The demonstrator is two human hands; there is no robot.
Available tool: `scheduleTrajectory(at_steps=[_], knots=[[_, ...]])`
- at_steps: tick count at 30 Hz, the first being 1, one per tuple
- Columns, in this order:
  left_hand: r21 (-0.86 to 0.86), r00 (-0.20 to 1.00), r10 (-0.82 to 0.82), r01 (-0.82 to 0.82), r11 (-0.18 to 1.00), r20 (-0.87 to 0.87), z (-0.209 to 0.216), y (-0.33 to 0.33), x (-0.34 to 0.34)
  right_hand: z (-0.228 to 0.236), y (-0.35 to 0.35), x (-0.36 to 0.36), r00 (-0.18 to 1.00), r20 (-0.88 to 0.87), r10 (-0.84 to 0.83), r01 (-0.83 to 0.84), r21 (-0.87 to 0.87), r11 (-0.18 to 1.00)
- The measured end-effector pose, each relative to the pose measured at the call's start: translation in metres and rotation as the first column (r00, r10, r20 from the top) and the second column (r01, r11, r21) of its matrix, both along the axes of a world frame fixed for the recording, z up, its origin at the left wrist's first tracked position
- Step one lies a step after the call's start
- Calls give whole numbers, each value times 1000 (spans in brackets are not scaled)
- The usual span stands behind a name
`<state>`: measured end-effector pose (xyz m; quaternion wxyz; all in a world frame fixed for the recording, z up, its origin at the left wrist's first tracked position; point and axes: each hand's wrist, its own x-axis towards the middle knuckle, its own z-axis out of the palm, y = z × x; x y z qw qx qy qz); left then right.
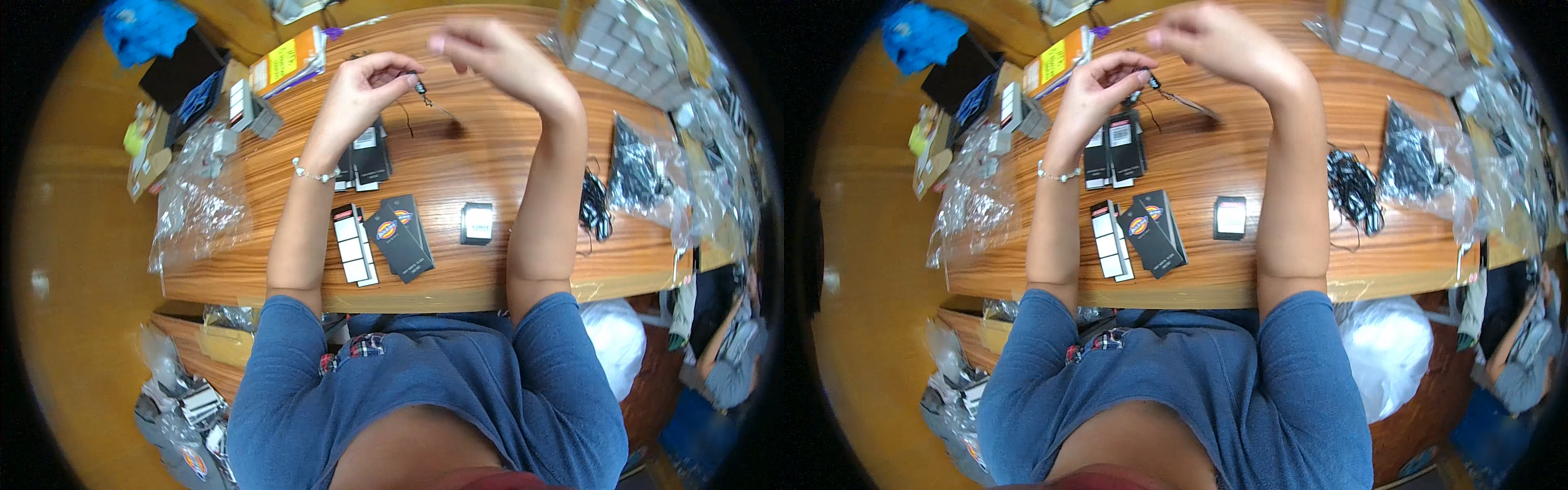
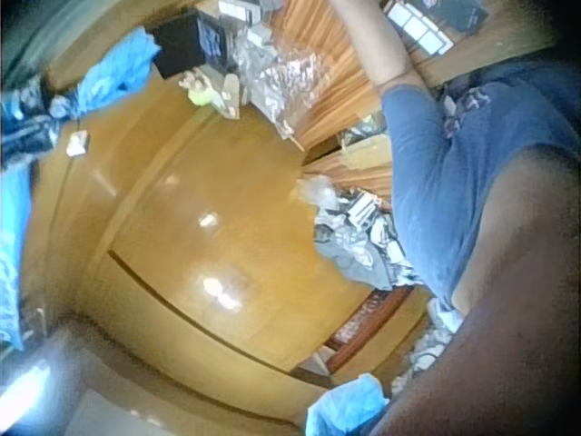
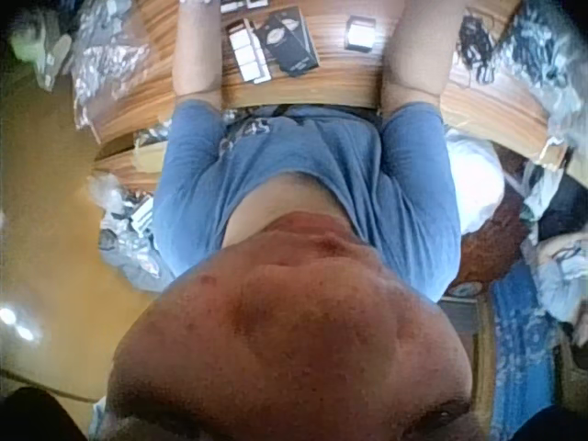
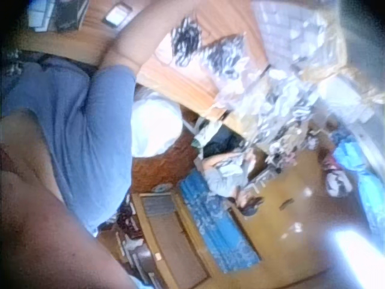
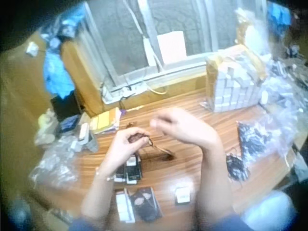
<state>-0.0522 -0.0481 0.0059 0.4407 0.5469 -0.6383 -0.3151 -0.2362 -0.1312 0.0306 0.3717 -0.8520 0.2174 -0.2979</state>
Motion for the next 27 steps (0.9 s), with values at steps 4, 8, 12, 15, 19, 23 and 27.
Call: scheduleTrajectory(at_steps=[4, 8, 12, 15, 19, 23, 27], knots=[[-96, 997, 17, -24, 995, -71, 22, 10, 10, -18, 0, 35, 978, -127, 165, -172, -47, 984], [-384, 967, 247, -250, 889, -56, 15, 8, 21, -27, 0, 59, 919, 288, 268, -358, 327, 874], [-541, 945, 305, -196, 818, 119, 4, 26, 6, -21, 4, 67, 839, 531, 116, -441, 539, 718], [-382, 997, 56, -75, 921, -60, -6, 27, -5, -19, 10, 72, 760, 649, -18, -493, 596, 634], [-291, 945, -19, -82, 953, -328, -10, 19, -8, -22, 4, 73, 628, 776, -54, -641, 557, 528], [-259, 900, -21, -103, 960, -436, -20, 13, -18, -19, 8, 75, 636, 770, -45, -597, 528, 604], [-240, 860, 22, -167, 956, -510, -34, 15, -31, -19, -1, 66, 640, 764, -85, -507, 502, 701]])
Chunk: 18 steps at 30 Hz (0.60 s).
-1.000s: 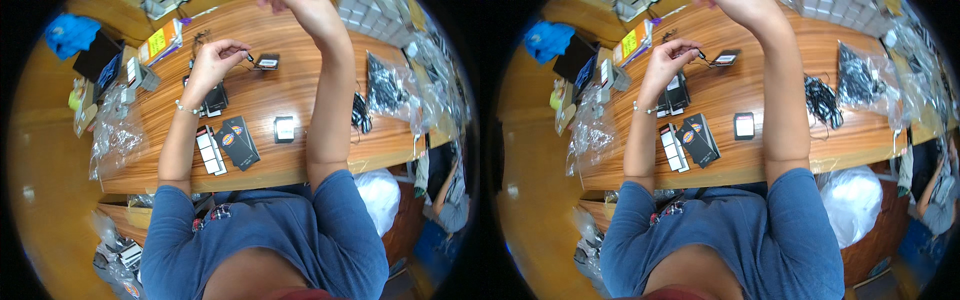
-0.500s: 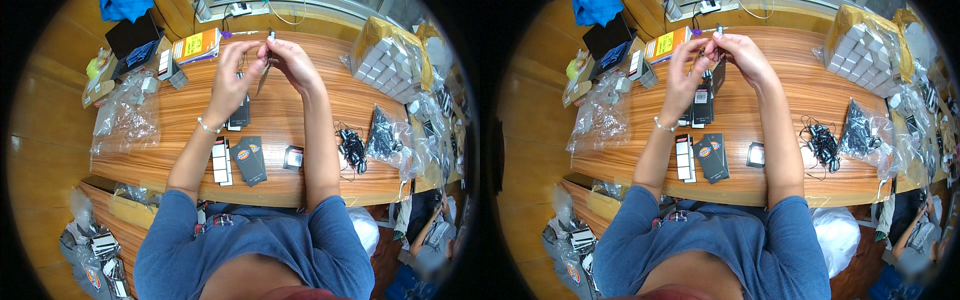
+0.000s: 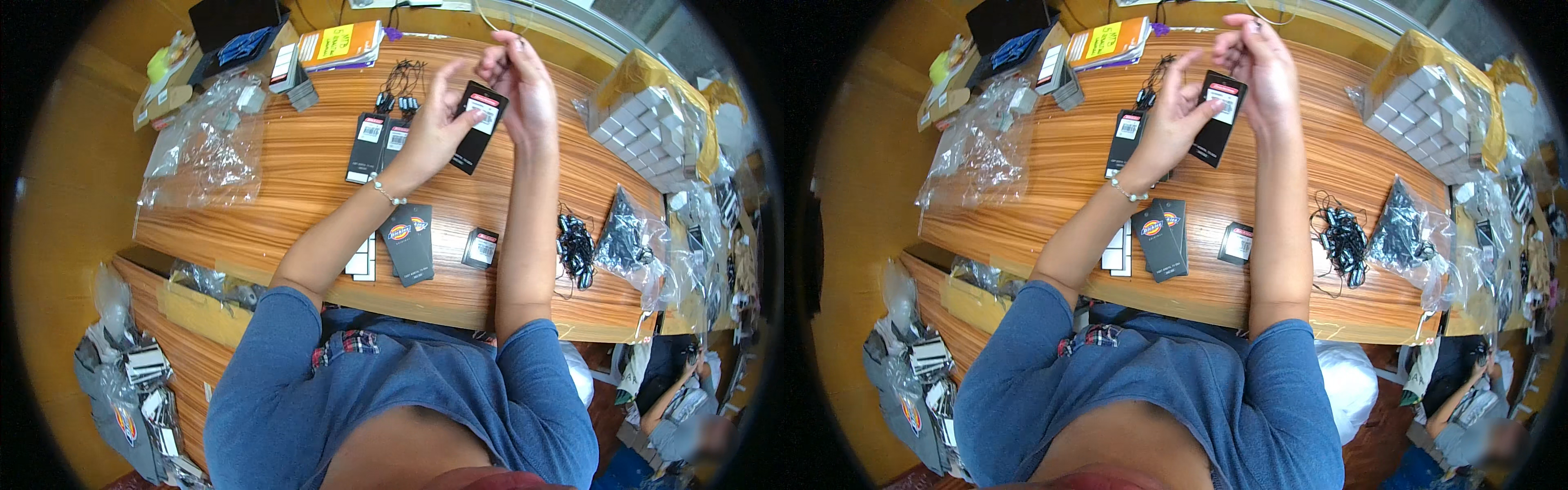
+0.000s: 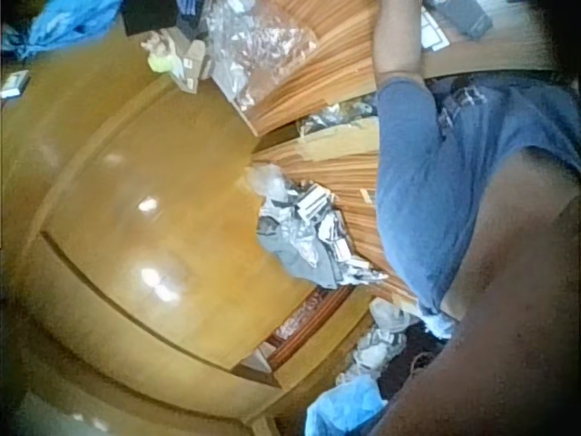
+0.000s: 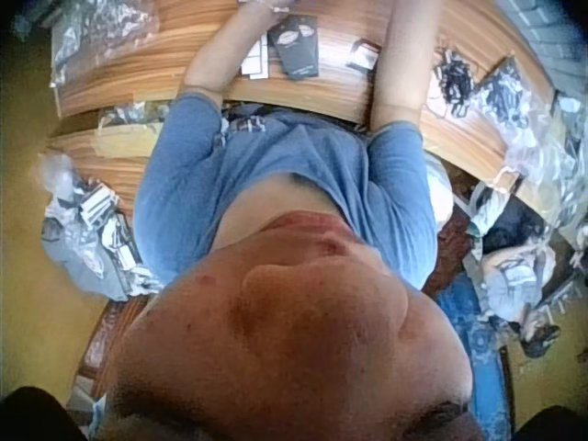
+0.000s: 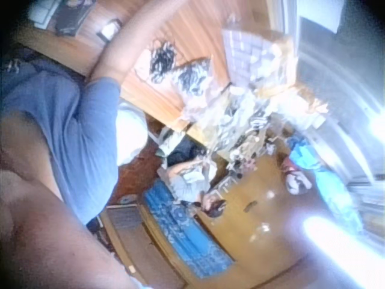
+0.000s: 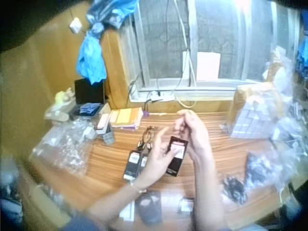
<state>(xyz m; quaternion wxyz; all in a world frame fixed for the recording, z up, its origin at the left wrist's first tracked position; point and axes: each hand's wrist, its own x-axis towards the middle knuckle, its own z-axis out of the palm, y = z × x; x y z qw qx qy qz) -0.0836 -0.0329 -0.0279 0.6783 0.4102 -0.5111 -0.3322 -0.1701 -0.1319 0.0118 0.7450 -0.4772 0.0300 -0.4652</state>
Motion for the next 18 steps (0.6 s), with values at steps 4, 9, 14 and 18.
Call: scheduleTrajectory(at_steps=[4, 9, 14, 18], knots=[[180, 989, -120, 103, 978, 86, -4, 13, 14, -10, -11, -5, 994, 66, 85, -91, 83, 992], [322, 978, -86, 20, 947, 192, -15, 30, 65, -15, -21, -1, 987, 149, 54, -80, 173, 982], [463, 970, -50, -68, 884, 238, -34, 32, 101, -10, -59, 28, 998, 4, 65, -64, 196, 979], [425, 910, 23, -215, 879, 413, -53, 32, 107, -21, -89, 73, 977, -163, 141, -108, 196, 975]])
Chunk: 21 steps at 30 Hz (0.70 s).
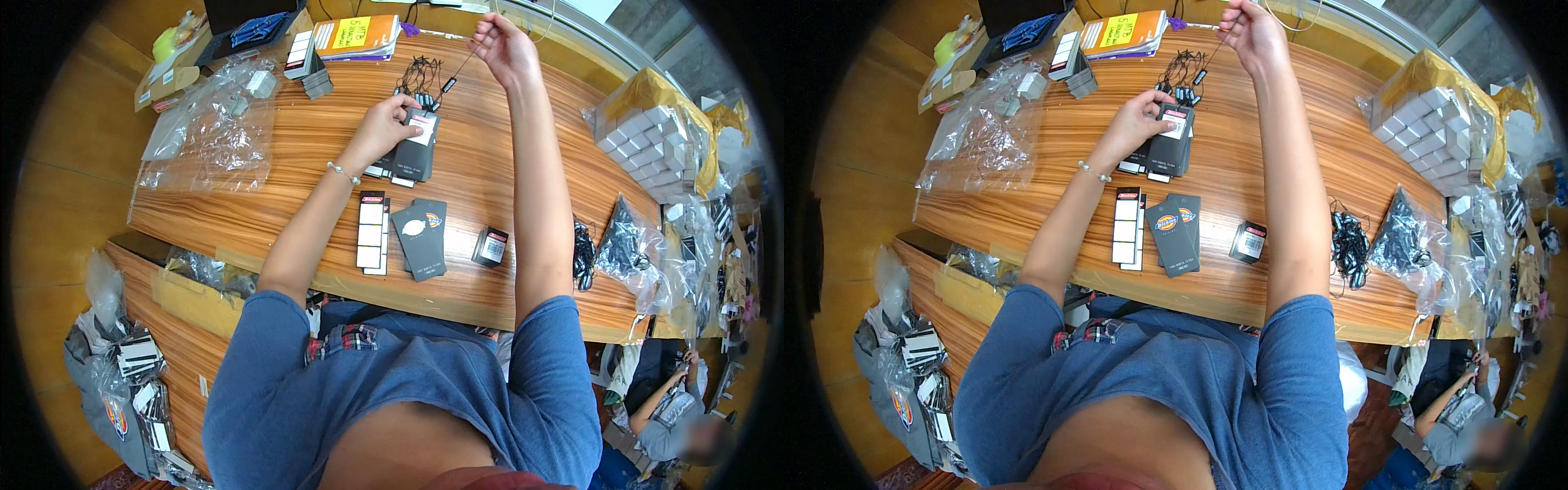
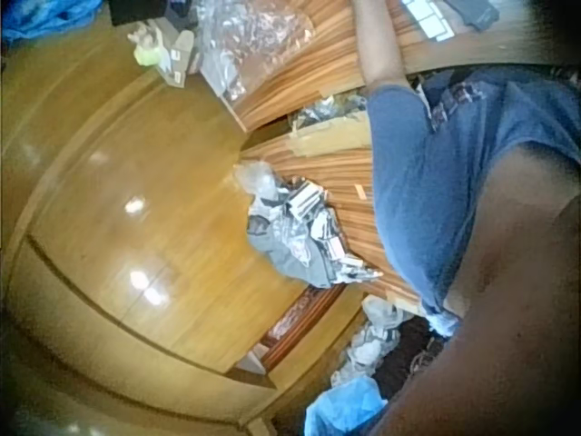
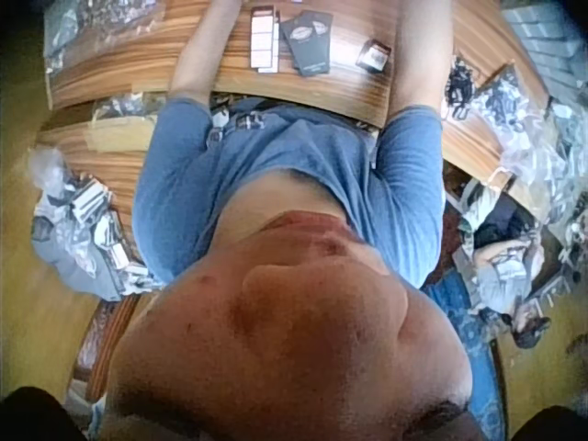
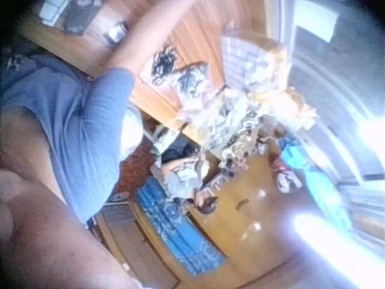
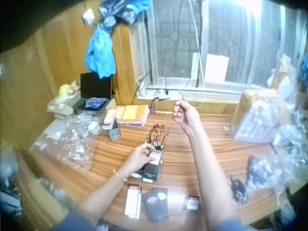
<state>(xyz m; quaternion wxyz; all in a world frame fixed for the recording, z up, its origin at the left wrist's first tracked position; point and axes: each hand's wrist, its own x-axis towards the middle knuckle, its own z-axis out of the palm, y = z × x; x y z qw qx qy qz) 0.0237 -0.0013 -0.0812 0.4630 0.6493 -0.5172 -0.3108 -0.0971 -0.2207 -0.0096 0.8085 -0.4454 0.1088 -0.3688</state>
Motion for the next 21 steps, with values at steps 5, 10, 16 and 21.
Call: scheduleTrajectory(at_steps=[5, 10, 16, 21], knots=[[-142, 890, 146, -93, 985, 431, 0, 9, -3, -11, -6, 44, 987, -159, 32, -46, -81, 996], [-206, 755, 205, -94, 974, 623, -13, 16, 6, -33, 2, 74, 843, -524, -120, -2, -226, 974], [-556, 778, 559, -341, 758, 286, -34, 21, 41, -76, -20, 80, 646, -759, -78, -55, -149, 987], [-510, 805, 589, -481, 713, 65, -39, 24, 50, -87, -30, 76, 543, -839, -45, -84, -107, 991]])
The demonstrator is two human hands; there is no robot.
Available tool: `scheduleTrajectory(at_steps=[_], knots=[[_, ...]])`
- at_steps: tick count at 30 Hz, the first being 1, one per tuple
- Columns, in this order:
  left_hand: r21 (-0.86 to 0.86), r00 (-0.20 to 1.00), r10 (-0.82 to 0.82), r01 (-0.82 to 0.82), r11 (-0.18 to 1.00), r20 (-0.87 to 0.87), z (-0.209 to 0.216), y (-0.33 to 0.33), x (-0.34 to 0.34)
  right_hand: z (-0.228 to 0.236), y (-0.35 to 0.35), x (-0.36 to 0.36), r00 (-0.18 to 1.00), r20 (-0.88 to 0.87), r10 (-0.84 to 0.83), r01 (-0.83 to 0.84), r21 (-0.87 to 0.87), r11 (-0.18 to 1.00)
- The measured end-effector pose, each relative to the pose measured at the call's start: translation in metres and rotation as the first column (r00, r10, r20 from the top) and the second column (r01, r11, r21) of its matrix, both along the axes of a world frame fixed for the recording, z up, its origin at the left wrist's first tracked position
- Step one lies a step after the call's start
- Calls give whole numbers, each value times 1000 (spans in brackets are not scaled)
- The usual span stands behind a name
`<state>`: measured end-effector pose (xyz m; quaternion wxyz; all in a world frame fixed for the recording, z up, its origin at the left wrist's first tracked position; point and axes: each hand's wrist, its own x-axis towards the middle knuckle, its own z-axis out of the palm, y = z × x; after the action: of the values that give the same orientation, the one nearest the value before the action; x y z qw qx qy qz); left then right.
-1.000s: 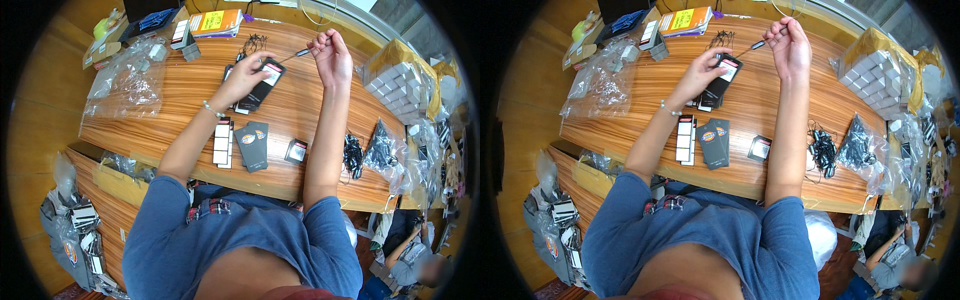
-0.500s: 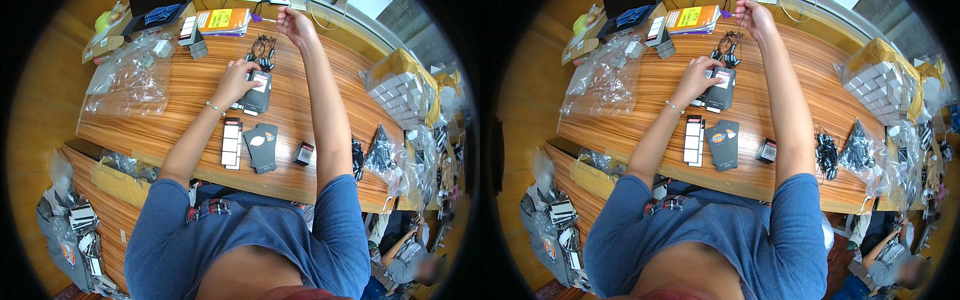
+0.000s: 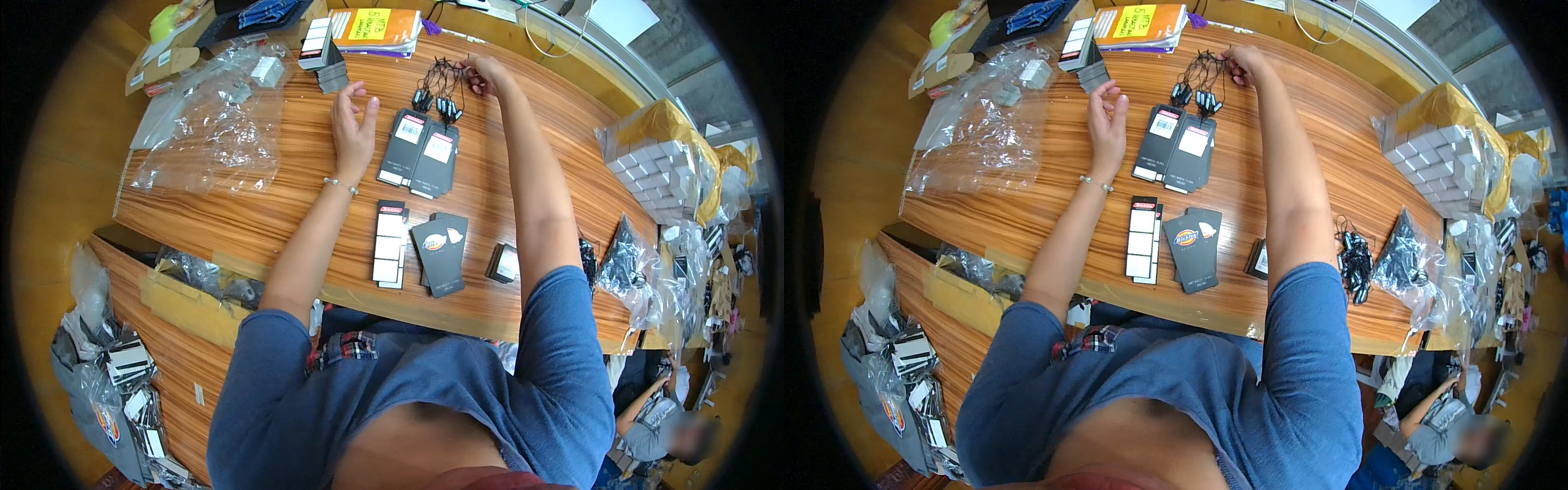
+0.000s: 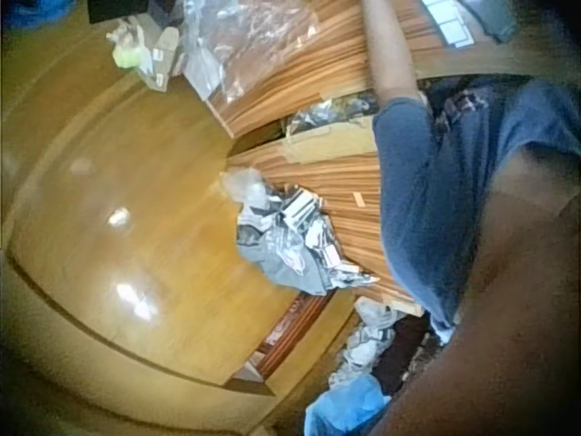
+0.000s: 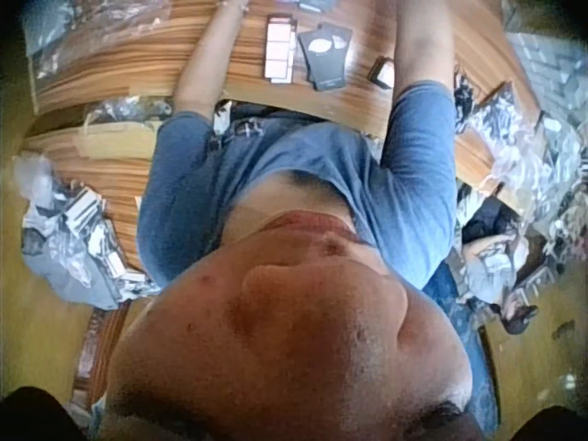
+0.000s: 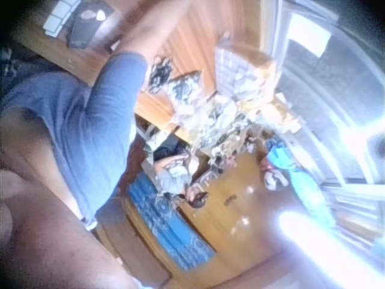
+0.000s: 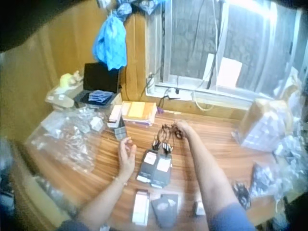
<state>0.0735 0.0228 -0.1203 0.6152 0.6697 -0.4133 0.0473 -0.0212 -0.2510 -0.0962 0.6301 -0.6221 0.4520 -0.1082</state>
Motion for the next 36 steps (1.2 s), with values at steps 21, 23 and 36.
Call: scheduleTrajectory(at_steps=[21, 23, 36], knots=[[779, 783, -552, 146, 610, 286, 75, 110, -122, 43, 245, -271, 966, -239, 104, -243, -684, 688], [754, 807, -491, 88, 651, 329, 58, 110, -129, 33, 253, -277, 971, -235, 40, -201, -716, 668], [15, 536, -514, 702, 712, -670, 59, 103, -158, 11, 264, -287, 953, 239, -183, 249, -283, 926]])
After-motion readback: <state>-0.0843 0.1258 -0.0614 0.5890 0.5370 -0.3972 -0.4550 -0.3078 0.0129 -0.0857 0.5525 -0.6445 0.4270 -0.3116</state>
